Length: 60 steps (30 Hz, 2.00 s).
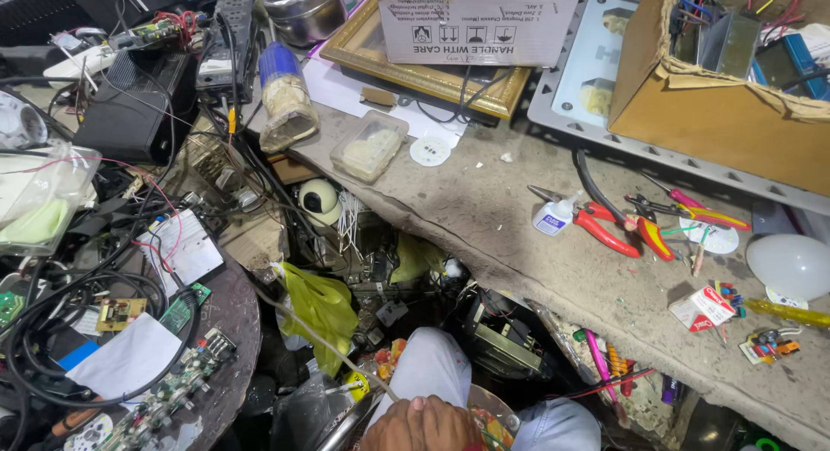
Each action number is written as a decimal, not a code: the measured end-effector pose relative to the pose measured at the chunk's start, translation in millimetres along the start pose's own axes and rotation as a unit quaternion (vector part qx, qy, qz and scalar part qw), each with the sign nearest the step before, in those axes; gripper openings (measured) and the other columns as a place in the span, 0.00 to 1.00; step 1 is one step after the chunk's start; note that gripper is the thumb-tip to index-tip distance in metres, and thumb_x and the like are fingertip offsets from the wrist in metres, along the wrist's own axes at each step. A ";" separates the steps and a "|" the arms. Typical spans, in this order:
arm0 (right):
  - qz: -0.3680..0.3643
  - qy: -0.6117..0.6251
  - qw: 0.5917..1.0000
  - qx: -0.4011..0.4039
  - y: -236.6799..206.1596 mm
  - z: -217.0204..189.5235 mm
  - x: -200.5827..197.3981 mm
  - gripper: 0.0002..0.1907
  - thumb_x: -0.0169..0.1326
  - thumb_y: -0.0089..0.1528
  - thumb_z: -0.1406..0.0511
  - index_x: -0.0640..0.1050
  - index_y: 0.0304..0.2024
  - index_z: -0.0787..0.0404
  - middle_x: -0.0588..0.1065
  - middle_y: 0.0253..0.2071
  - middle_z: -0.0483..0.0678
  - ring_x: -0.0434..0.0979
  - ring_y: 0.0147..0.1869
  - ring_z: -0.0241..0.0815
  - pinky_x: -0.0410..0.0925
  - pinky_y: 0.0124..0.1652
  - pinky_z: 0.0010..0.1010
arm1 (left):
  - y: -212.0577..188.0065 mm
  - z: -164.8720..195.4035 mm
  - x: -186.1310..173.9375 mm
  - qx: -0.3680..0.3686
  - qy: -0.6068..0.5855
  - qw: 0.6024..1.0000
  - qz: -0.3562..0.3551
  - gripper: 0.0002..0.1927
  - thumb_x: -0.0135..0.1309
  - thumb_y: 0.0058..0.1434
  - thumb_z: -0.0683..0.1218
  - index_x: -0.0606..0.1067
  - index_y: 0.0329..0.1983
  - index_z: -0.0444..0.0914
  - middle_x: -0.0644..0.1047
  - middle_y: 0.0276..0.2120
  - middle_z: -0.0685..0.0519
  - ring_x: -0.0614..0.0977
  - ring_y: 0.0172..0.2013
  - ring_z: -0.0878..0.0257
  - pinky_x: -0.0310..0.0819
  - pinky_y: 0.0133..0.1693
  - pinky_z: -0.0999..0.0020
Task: The person sits at a cluttered workbench and repairs an LED bulb. They open the bulb's plastic diffuser, apply glue from a small bottle to the bulb body, solder and adjust wires on the bulb's base, test the bulb while it lights brightly, then reattach the diffuser and hold up the LED board.
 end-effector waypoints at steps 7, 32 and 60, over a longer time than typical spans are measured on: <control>-0.030 0.003 0.999 -0.026 -15.6 1.0 3.0 0.19 0.40 0.68 0.56 0.78 0.37 0.60 0.78 0.24 0.55 0.82 0.30 0.52 0.73 0.34 0.46 | 12.7 -21.0 -0.4 -0.005 0.008 0.998 -0.064 0.25 0.33 0.69 0.59 0.77 0.37 0.41 0.81 0.32 0.40 0.83 0.36 0.42 0.75 0.41 0.46; 0.055 -0.026 0.998 -0.005 -5.9 17.3 24.2 0.14 0.49 0.62 0.62 0.80 0.47 0.56 0.81 0.26 0.52 0.87 0.27 0.45 0.80 0.32 0.36 | 24.6 -15.9 21.1 0.028 -0.019 0.984 -0.172 0.22 0.34 0.70 0.59 0.75 0.44 0.42 0.81 0.31 0.41 0.83 0.35 0.43 0.76 0.40 0.47; 0.002 0.150 0.980 0.129 -3.6 9.0 15.6 0.23 0.39 0.68 0.50 0.72 0.55 0.56 0.84 0.36 0.53 0.86 0.44 0.52 0.73 0.48 0.41 | -5.9 -27.7 -35.6 -0.080 -0.028 0.993 0.077 0.21 0.38 0.69 0.59 0.74 0.50 0.42 0.83 0.33 0.41 0.85 0.38 0.45 0.77 0.43 0.49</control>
Point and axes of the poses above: each hand's wrist, its own y-axis towards the middle knuckle, its own x-axis out of the palm, z = x × y, the point moved 7 cm from there along y, towards the middle knuckle
